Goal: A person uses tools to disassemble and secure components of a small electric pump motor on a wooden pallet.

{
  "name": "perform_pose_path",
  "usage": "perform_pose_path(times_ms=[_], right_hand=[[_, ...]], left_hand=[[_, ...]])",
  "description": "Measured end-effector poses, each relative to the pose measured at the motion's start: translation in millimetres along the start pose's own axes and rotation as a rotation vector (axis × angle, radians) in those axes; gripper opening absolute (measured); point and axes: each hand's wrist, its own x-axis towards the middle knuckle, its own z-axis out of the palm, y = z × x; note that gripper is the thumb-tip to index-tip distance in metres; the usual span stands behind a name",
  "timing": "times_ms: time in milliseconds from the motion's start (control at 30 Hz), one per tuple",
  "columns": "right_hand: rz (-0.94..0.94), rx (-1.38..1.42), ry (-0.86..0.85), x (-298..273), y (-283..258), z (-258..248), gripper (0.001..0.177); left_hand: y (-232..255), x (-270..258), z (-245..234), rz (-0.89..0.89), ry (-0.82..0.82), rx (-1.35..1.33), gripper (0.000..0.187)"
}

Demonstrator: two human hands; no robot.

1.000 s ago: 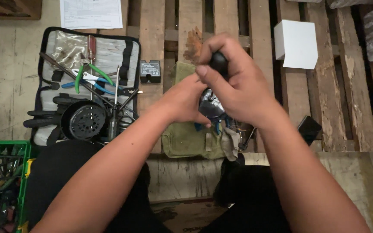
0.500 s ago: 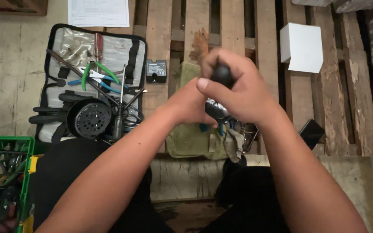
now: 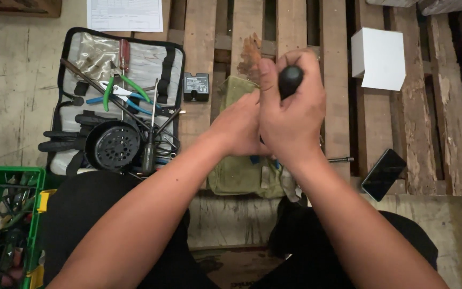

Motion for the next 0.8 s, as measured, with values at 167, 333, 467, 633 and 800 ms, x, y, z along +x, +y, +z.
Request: perform_pose_path(times_ms=[167,333,467,633,800], right_hand=[[-0.112,0.039,-0.372,12.8,2.4,-15.9,0.025],[-0.083,0.016,-0.494,10.9,5.0,-14.7,0.028],[0.04,-0.03,-0.073,-2.7,-6.9,4.8,0.029],[-0.064,-0.049,-0.155,9.1,4.8,-11.8,0.021],[0.535,0.257,0.079,55.0,39.4,-104.7,0.019]], left_hand=[[-13.2,1.5,9.6,0.13,0.015,-0.016,0.052],[-10.8,1.1,7.1,0.139,0.039,-0.041,0.093],[0.9,-2.0,-2.6,-0.044,-0.051,0.065,0.105],[-14.6,3.7,8.7,-0.023,-0.034,0.125,0.119],[-6.2,0.0,8.2,-0.042,-0.074,0.181,0.127]])
